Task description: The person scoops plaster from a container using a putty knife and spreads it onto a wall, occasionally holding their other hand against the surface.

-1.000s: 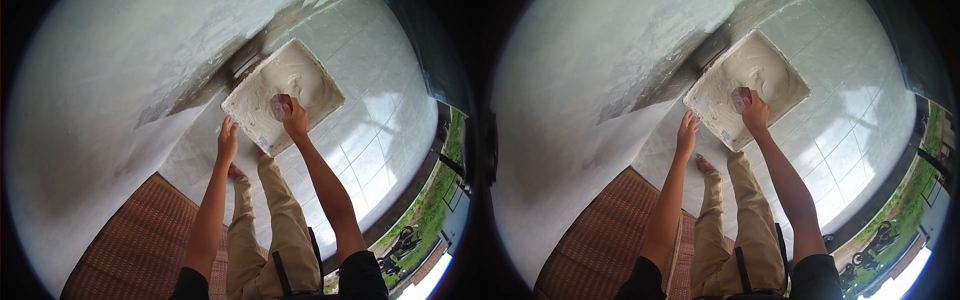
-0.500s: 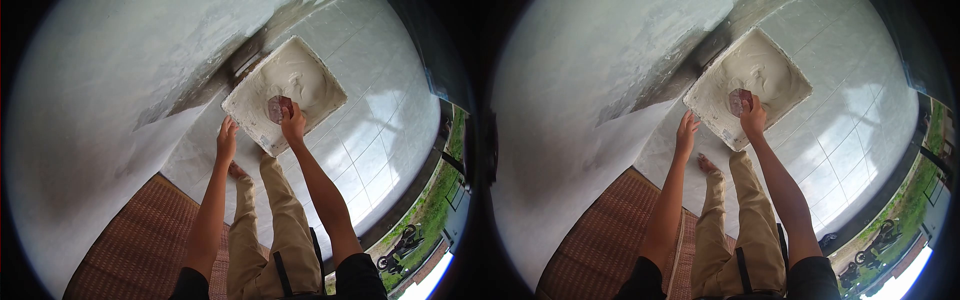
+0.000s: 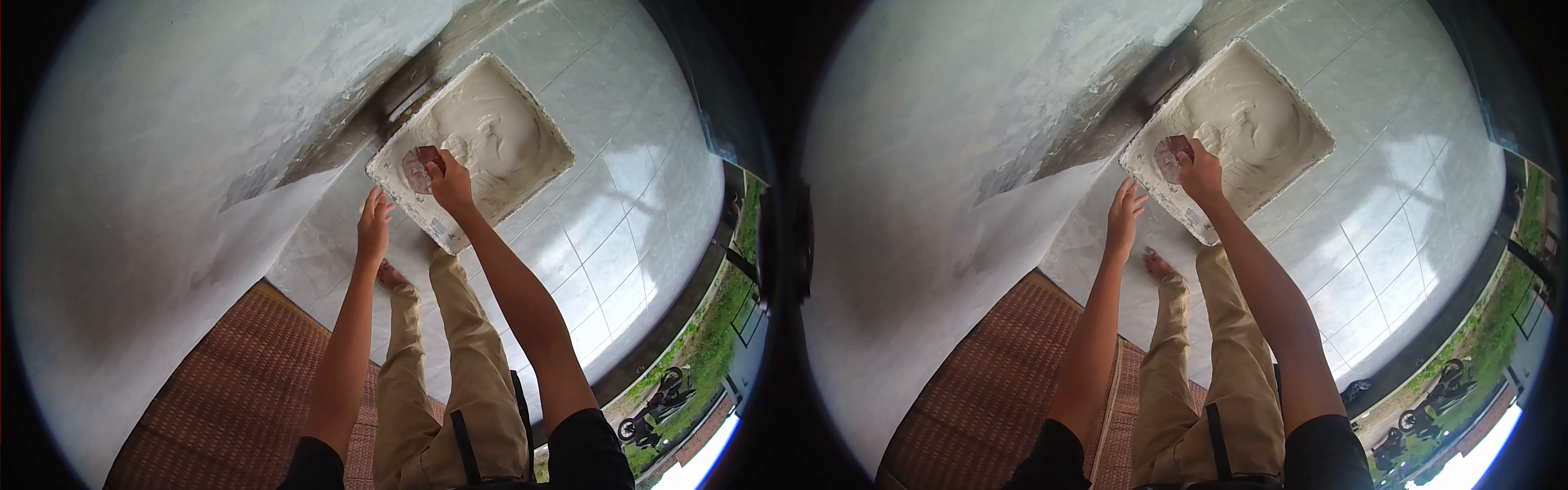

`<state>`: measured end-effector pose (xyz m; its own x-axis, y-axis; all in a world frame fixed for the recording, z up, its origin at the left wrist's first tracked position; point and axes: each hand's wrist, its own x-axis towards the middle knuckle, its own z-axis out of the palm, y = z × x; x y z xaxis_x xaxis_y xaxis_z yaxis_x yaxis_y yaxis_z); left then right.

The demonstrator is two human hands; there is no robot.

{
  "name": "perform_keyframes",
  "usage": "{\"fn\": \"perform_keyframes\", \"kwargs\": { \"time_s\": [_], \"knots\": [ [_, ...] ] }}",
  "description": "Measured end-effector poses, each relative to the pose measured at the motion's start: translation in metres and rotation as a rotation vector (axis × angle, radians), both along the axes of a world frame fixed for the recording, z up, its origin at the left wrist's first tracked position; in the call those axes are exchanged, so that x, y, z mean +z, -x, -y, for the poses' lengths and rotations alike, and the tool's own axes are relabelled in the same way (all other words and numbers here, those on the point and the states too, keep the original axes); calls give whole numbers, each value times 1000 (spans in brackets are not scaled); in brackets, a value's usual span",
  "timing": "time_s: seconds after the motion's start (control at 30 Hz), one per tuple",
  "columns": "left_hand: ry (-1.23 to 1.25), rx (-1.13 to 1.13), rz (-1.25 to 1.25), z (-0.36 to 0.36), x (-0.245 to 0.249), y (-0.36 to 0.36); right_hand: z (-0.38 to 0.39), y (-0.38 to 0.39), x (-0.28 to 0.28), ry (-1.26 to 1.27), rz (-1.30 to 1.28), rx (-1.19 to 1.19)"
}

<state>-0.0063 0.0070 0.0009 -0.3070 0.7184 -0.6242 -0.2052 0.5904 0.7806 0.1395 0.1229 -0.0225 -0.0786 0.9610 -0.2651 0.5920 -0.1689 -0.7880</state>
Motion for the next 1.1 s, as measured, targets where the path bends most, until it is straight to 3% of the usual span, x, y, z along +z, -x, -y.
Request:
{"fn": "perform_keyframes", "kwargs": {
  "time_s": [0.1, 0.4, 0.6, 0.83, 0.9, 1.1],
  "knots": [
    [1, 0, 18, 2, -2, 2, 6, 16, -2, 101, -39, 115],
    [2, -13, 45, 3, 0, 6, 0, 32, 19, -13, 44, 220],
    [1, -3, 72, 4, 0, 7, -5, 32, 20, 42, 84, 325],
    [11, 2, 86, 4, 1, 7, -12, 16, 10, 105, -11, 323],
    [15, 1, 92, 4, 1, 7, -16, 7, 13, 17, -31, 259],
    [16, 2, 84, 3, 3, 7, -30, -28, 27, -76, 103, 120]
  ]
}}
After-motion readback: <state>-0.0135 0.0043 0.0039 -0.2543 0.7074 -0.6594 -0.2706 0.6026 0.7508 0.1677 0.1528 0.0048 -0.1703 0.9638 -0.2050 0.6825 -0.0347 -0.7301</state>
